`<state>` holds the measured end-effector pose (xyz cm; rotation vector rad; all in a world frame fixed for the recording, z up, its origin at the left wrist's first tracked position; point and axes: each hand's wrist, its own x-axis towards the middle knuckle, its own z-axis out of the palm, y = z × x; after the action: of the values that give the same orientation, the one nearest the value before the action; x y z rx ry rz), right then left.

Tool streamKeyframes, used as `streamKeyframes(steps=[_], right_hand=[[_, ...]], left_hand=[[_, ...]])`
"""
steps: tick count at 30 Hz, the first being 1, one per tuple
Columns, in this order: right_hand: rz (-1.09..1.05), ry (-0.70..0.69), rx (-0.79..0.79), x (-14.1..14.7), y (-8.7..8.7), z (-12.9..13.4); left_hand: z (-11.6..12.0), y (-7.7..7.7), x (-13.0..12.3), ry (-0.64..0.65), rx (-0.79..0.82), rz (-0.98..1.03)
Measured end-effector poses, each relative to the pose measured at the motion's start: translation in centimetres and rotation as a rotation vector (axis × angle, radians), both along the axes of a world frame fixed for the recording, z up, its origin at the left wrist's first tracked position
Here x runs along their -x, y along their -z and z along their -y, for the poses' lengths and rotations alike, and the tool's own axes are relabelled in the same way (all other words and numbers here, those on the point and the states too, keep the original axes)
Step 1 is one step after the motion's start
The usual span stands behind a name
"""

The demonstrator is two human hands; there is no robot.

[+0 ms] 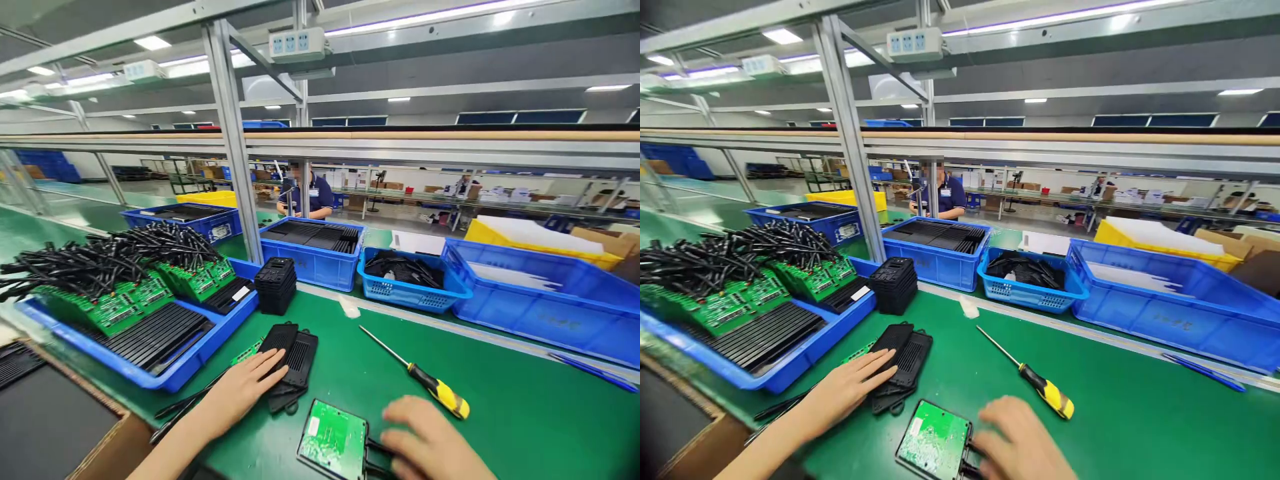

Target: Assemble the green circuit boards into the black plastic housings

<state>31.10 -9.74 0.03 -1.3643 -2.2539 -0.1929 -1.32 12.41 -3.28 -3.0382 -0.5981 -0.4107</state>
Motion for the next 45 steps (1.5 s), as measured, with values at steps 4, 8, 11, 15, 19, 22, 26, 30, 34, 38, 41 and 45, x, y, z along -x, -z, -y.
streamKeyframes(steps=[4,8,11,15,19,22,26,30,34,38,41,45], right_hand=[[0.066,0.428,0.162,-7.5,-5.4,-7.0],[0.09,0.708,0.202,-14.1,-7.2,-16.3],[0.124,0.847,0.278,-17.6,-6.9,-21.1],[0.158,0.893,0.412,-20.6,-6.5,-23.2],[0.154,0.816,0.424,-21.7,-6.5,-22.8],[0.11,0.804,0.349,-21.7,-6.4,-22.1],[0.011,0.917,0.169,-21.2,-6.2,-21.0],[-0.076,1.085,-0.005,-20.5,-6.6,-20.1],[-0.037,1.097,-0.102,-19.6,-7.1,-19.2],[0.114,1.008,-0.03,-19.3,-7.0,-17.9],[0.203,0.912,0.094,-19.5,-6.5,-17.2],[0.241,0.882,0.138,-19.6,-6.1,-16.8]], left_hand=[[0.3,0.5,1.4,-0.048,0.161,0.037],[-0.5,1.1,-0.1,-0.415,0.269,0.283],[-1.3,1.1,-2.0,-0.68,0.334,0.3],[-1.6,0.3,-3.3,-0.702,0.452,0.268],[-1.5,0.1,-3.2,-0.684,0.448,0.389],[-1.5,0.3,-2.9,-0.709,0.448,0.647],[-0.2,-0.9,-2.6,-0.725,0.892,1.125],[2.9,-3.3,-2.9,-0.613,1.484,1.388],[6.2,-3.9,-4.1,-0.549,1.759,1.328],[8.6,-2.7,-5.5,-0.514,1.879,1.291],[10.0,-1.8,-5.9,-0.497,1.945,1.287],[11.1,-1.3,-5.4,-0.458,1.961,1.236]])
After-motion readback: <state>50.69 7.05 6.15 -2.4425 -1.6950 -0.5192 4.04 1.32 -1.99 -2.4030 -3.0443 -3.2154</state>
